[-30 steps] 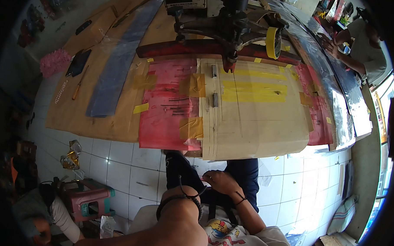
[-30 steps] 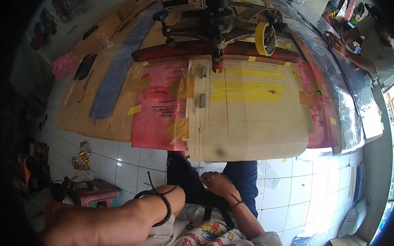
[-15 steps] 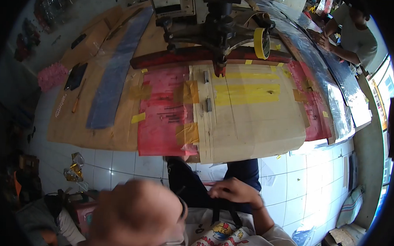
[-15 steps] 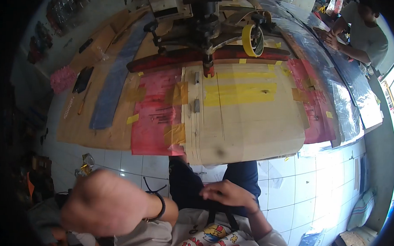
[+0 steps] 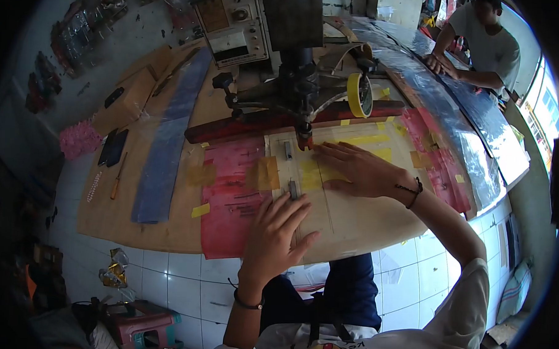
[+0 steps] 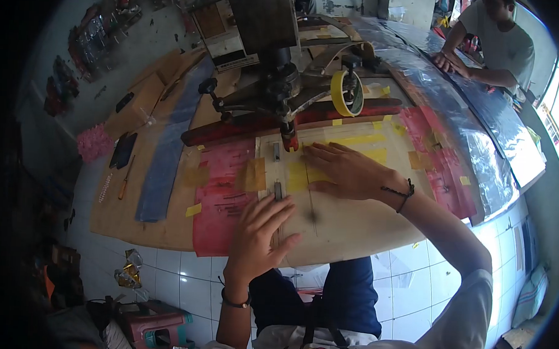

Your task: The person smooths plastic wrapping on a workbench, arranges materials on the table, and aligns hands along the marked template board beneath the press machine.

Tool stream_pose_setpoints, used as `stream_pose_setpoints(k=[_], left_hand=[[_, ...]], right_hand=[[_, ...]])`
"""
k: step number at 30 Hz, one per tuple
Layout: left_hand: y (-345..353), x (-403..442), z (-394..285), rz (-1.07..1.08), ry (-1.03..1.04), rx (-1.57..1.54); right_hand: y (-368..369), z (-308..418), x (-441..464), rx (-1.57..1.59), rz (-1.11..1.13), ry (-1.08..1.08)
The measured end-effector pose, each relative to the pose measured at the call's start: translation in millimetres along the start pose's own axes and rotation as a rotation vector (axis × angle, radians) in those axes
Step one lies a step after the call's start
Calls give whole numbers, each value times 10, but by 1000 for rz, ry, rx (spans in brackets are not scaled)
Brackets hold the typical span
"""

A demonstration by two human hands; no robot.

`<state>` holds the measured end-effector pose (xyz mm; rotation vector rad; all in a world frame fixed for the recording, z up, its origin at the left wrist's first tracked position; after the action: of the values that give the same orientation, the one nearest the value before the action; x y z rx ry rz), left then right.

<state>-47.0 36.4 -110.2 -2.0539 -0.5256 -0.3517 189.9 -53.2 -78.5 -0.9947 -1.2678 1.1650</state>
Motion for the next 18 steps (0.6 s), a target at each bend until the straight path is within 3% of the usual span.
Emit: stream_pose_setpoints(k=[2, 11, 18], left_hand=[[-16, 15, 6, 13, -12, -11], [-26, 75, -36, 48, -74, -33], [-51, 85, -38, 43, -91, -76]], right_hand=[[86, -118, 27, -67, -56, -98], [116, -172, 14, -6, -91, -4], [40, -178, -85, 125, -192, -91]])
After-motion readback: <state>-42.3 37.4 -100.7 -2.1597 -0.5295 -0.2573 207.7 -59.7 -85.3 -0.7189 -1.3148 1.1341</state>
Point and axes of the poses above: each hand's wrist, its own x-axis towards the middle knuckle, its own y-axis out of the palm, z = x × y, the point moved 2 cm from there along x, towards the middle knuckle, and after that the axes turned 9 degrees about -x, right-handed, at the moved point
